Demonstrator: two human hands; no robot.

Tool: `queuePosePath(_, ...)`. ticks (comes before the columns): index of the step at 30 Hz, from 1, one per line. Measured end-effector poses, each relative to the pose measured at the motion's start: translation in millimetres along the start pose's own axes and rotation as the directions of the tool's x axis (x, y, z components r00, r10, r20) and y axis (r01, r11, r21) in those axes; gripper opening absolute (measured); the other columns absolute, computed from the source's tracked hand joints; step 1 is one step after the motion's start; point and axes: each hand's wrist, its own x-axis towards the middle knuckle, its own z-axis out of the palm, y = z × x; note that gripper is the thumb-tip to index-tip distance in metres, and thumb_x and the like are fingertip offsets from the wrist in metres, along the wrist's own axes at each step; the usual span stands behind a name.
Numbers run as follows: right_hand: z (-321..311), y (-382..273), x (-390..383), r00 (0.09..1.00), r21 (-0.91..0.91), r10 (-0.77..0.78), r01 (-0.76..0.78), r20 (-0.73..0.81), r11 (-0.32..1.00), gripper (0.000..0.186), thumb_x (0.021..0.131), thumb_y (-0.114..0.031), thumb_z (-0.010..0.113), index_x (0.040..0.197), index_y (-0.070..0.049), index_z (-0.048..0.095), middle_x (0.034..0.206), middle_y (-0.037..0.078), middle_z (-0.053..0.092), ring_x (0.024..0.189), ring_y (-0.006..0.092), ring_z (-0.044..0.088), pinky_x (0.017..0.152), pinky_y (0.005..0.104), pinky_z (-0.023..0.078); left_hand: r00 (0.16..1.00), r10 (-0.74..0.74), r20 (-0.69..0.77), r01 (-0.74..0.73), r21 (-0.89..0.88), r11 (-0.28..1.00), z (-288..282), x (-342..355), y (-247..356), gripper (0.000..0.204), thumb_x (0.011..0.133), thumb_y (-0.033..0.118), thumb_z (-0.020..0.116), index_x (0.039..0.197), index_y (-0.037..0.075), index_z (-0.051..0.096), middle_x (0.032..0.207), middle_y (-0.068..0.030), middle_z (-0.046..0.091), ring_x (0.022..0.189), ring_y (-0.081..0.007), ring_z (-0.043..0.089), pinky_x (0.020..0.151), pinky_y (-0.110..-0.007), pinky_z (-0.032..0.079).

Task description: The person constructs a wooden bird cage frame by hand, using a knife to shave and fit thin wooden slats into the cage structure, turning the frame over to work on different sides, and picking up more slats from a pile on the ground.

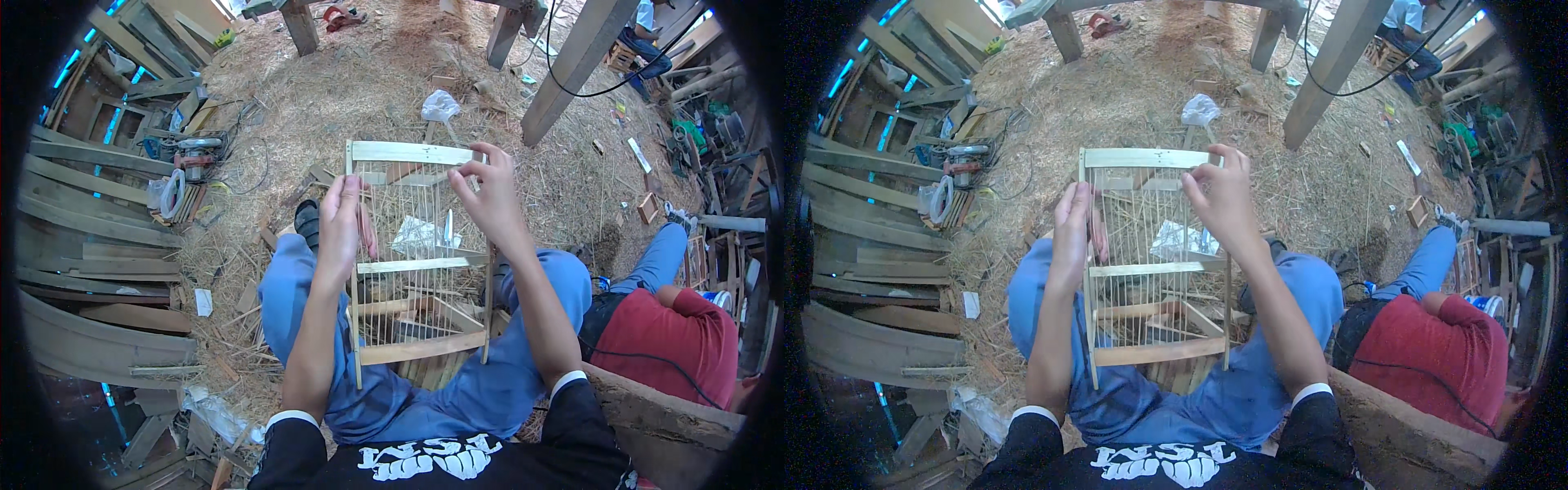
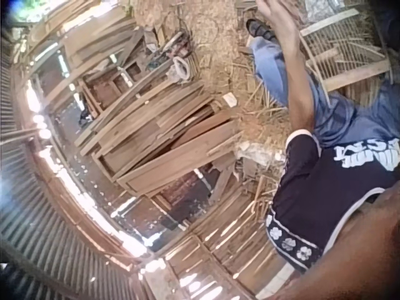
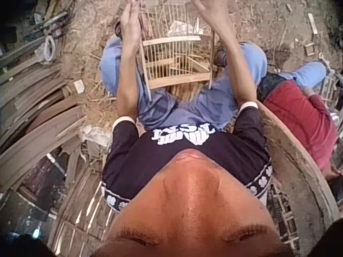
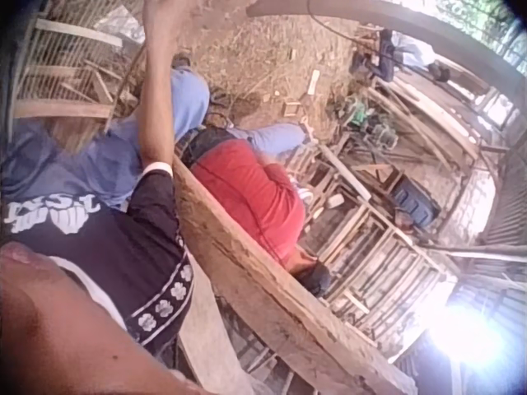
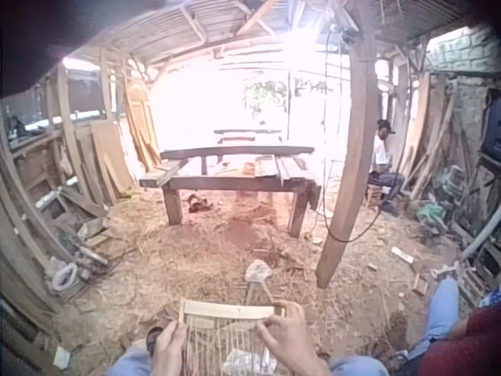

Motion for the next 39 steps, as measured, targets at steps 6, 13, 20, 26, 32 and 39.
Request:
queuePosePath(6,13.0,-3.6,-2.0,0.998,-0.044,-0.035,0.032,-0.06,0.999,0.016,0.083,-0.018,0.076,0.084,-0.002,0.075,0.132,0.024,0.054,0.132,0.0441,0.039,0.108,0.0538,0.036,1.0,0.001,-0.015,-0.001,0.031,1.0,-10.2,3.8,-1.1,0.041,0.109,0.042,0.039,0.109,0.003,0.053,0.048,-0.001,0.039,0.034,-0.0125,0.04,0.034,-0.028,0.036)
queuePosePath(13,17.9,-5.0,-2.0,0.995,-0.026,-0.043,0.04,-0.091,0.999,0.013,0.081,-0.015,0.075,0.081,-0.002,0.071,0.13,0.022,0.055,0.131,0.0446,0.038,0.108,0.0545,0.035,0.998,-0.047,-0.044,0.049,0.028,0.998,-12.3,1.3,1.3,0.04,0.109,0.041,0.04,0.109,0.004,0.055,0.049,-0.0007,0.04,0.037,-0.012,0.041,0.037,-0.028,0.037)
queuePosePath(20,17.8,-7.3,-1.3,0.996,0.044,0.007,-0.003,-0.094,0.999,0.013,0.079,-0.016,0.074,0.079,-0.003,0.072,0.128,0.021,0.056,0.129,0.0435,0.038,0.107,0.054,0.035,0.999,-0.009,-0.035,0.011,0.066,0.998,-14.9,5.5,-9.5,0.042,0.109,0.043,0.039,0.108,0.004,0.055,0.049,-0.0014,0.04,0.036,-0.0133,0.042,0.037,-0.029,0.038)
queuePosePath(26,18.9,-3.7,-3.2,0.997,-0.043,-0.019,0.015,-0.081,0.999,0.012,0.078,-0.018,0.074,0.079,-0.005,0.075,0.128,0.021,0.057,0.128,0.0444,0.038,0.107,0.0542,0.035,0.999,-0.03,-0.031,0.032,0.068,0.997,-12.5,5.1,-11.4,0.043,0.109,0.044,0.038,0.108,0.005,0.054,0.049,-0.0024,0.041,0.036,-0.0136,0.041,0.037,-0.029,0.037)
queuePosePath(32,14.0,1.9,-1.4,0.998,-0.004,-0.005,0.005,-0.067,1.0,0.013,0.078,-0.019,0.073,0.079,-0.006,0.076,0.128,0.02,0.058,0.127,0.045,0.038,0.107,0.0536,0.035,0.999,-0.031,-0.025,0.032,0.056,0.998,-8.6,5.4,-12.1,0.042,0.109,0.044,0.038,0.108,0.005,0.055,0.049,-0.0022,0.041,0.036,-0.0136,0.041,0.037,-0.029,0.037)
queuePosePath(39,14.1,2.1,-4.4,0.998,-0.02,-0.009,0.008,-0.056,1.0,0.014,0.078,-0.017,0.073,0.079,-0.004,0.076,0.128,0.019,0.058,0.127,0.0452,0.038,0.108,0.0546,0.035,0.999,0.003,-0.036,0.0,0.071,0.997,-4.1,2.7,-7.7,0.044,0.11,0.04,0.038,0.105,0.001,0.055,0.048,-0.0013,0.041,0.034,-0.0121,0.04,0.034,-0.029,0.037)
